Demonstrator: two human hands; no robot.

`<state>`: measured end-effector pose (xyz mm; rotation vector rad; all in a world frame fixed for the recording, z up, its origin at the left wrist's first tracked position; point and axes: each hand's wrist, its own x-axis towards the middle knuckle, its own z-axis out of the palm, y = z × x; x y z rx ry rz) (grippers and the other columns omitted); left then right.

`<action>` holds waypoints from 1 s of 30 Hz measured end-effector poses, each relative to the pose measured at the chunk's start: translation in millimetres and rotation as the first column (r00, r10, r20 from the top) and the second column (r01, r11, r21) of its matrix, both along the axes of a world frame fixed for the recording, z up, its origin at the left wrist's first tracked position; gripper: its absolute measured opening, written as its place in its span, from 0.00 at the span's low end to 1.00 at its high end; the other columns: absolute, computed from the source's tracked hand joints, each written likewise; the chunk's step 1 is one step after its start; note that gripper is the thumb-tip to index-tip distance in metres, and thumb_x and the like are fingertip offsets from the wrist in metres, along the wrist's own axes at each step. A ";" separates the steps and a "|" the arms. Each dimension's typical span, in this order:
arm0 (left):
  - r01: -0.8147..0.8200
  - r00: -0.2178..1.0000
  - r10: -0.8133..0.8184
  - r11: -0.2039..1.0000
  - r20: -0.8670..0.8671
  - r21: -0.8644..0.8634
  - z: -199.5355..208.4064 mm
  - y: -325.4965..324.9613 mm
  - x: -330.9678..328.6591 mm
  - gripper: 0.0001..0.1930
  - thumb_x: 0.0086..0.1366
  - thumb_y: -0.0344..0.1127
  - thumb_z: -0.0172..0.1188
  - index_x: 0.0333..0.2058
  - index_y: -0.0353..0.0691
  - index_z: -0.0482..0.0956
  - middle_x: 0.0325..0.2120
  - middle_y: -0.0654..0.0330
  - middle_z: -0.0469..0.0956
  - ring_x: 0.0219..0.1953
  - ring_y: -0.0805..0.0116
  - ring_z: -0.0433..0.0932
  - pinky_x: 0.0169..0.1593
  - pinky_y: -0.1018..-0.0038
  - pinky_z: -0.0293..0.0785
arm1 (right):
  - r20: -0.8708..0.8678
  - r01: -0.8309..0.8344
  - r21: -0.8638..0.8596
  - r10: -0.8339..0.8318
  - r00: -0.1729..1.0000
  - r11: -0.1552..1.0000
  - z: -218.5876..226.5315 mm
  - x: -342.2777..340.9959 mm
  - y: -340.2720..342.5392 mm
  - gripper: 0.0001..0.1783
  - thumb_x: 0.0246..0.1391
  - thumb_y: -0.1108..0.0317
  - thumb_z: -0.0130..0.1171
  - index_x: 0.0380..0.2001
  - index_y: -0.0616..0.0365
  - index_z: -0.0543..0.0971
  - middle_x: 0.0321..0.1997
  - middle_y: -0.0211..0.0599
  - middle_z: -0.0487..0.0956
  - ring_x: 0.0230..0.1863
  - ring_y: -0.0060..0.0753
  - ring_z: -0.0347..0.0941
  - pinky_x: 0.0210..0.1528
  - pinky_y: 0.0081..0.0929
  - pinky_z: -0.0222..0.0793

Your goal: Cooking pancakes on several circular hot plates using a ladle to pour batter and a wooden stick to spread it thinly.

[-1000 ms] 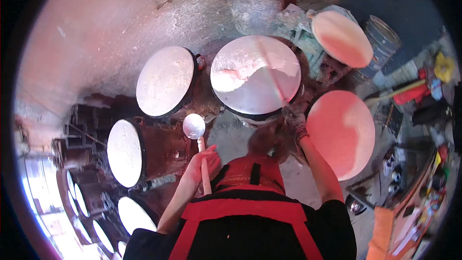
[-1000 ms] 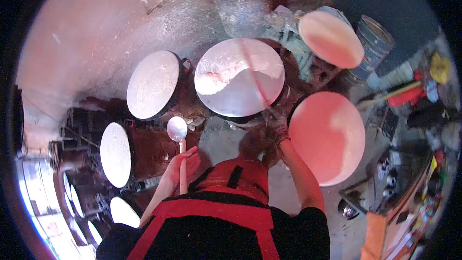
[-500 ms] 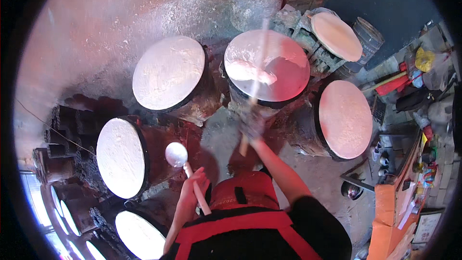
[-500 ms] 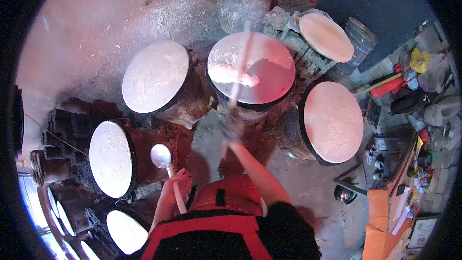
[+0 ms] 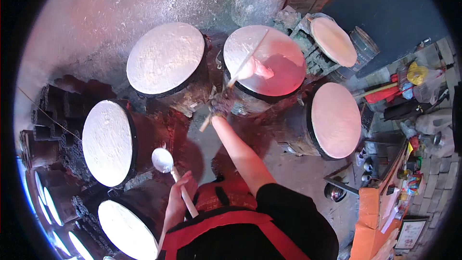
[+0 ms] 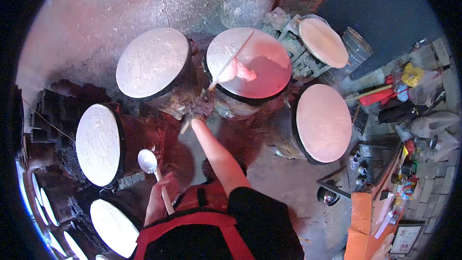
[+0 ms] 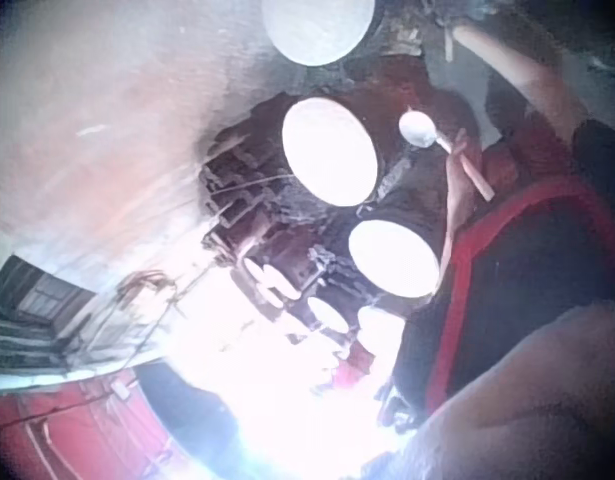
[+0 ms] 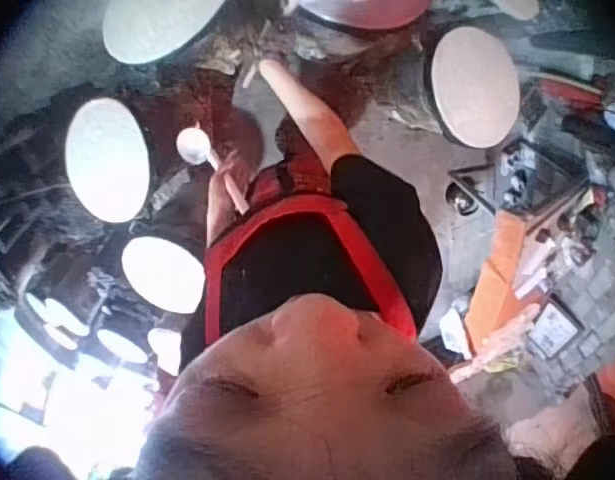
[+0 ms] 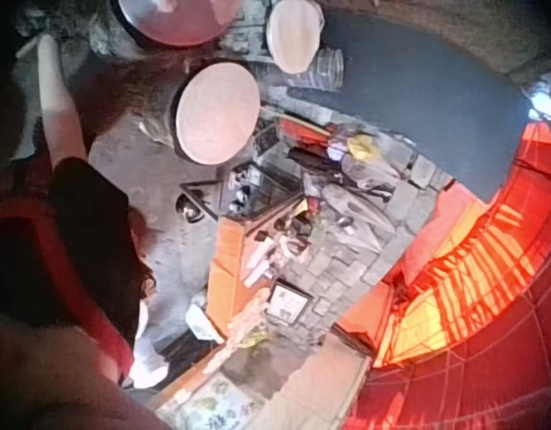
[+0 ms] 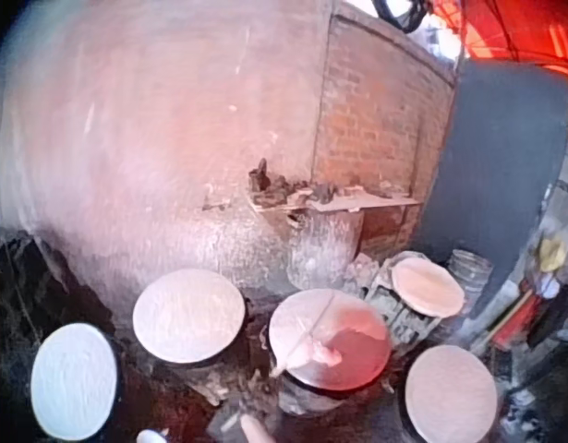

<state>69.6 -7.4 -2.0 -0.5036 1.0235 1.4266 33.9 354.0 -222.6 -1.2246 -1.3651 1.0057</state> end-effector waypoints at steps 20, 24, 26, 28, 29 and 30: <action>0.151 0.985 -0.152 0.988 -0.079 -0.019 17.7 49.3 26.3 0.23 0.52 0.33 0.57 0.50 0.43 0.68 0.45 0.67 0.64 0.52 0.72 0.60 0.58 0.71 0.57 | -0.785 -0.643 -0.523 -0.022 0.619 0.559 88.8 156.7 -39.2 0.13 0.55 0.50 0.46 0.32 0.45 0.73 0.11 0.23 0.67 0.05 0.22 0.59 0.05 0.20 0.52; 0.146 0.984 -0.147 0.989 -0.096 -0.016 5.2 59.5 36.5 0.23 0.53 0.34 0.56 0.50 0.42 0.68 0.54 0.64 0.60 0.61 0.68 0.52 0.61 0.70 0.54 | -0.675 -0.592 -0.565 0.091 0.732 0.575 120.0 258.0 -31.0 0.19 0.51 0.43 0.50 0.24 0.46 0.71 0.15 0.26 0.70 0.07 0.27 0.61 0.08 0.27 0.56; 0.152 0.985 -0.152 0.988 -0.084 -0.007 3.3 63.3 43.5 0.23 0.54 0.34 0.56 0.51 0.41 0.67 0.54 0.63 0.60 0.61 0.68 0.52 0.60 0.70 0.55 | -0.630 -0.515 -0.618 0.018 0.777 0.593 115.0 263.5 -11.2 0.19 0.51 0.42 0.50 0.25 0.46 0.70 0.15 0.27 0.70 0.08 0.28 0.61 0.08 0.27 0.56; 0.152 0.986 -0.151 0.988 -0.074 0.001 -2.3 66.2 51.1 0.24 0.54 0.34 0.56 0.51 0.41 0.67 0.53 0.63 0.60 0.61 0.67 0.51 0.60 0.70 0.56 | -0.676 -0.469 -0.522 -0.010 0.737 0.713 118.6 248.9 -5.5 0.19 0.54 0.45 0.43 0.26 0.48 0.70 0.13 0.26 0.65 0.08 0.28 0.60 0.09 0.27 0.56; 0.180 0.982 -0.179 0.984 -0.066 0.011 -4.8 75.2 58.0 0.23 0.55 0.34 0.56 0.51 0.40 0.67 0.53 0.63 0.61 0.61 0.67 0.51 0.60 0.70 0.56 | -0.389 -0.138 -0.376 -0.021 0.921 0.916 91.2 233.5 -0.6 0.17 0.55 0.47 0.45 0.26 0.48 0.69 0.13 0.25 0.65 0.08 0.28 0.60 0.08 0.25 0.54; 0.179 0.982 -0.178 0.984 -0.057 0.010 -8.1 78.5 61.5 0.23 0.55 0.34 0.55 0.51 0.40 0.66 0.53 0.63 0.61 0.61 0.67 0.51 0.60 0.70 0.57 | -0.394 -0.147 -0.378 -0.015 0.919 0.914 88.5 221.8 -5.3 0.17 0.55 0.47 0.45 0.26 0.48 0.69 0.13 0.25 0.65 0.08 0.28 0.60 0.08 0.25 0.54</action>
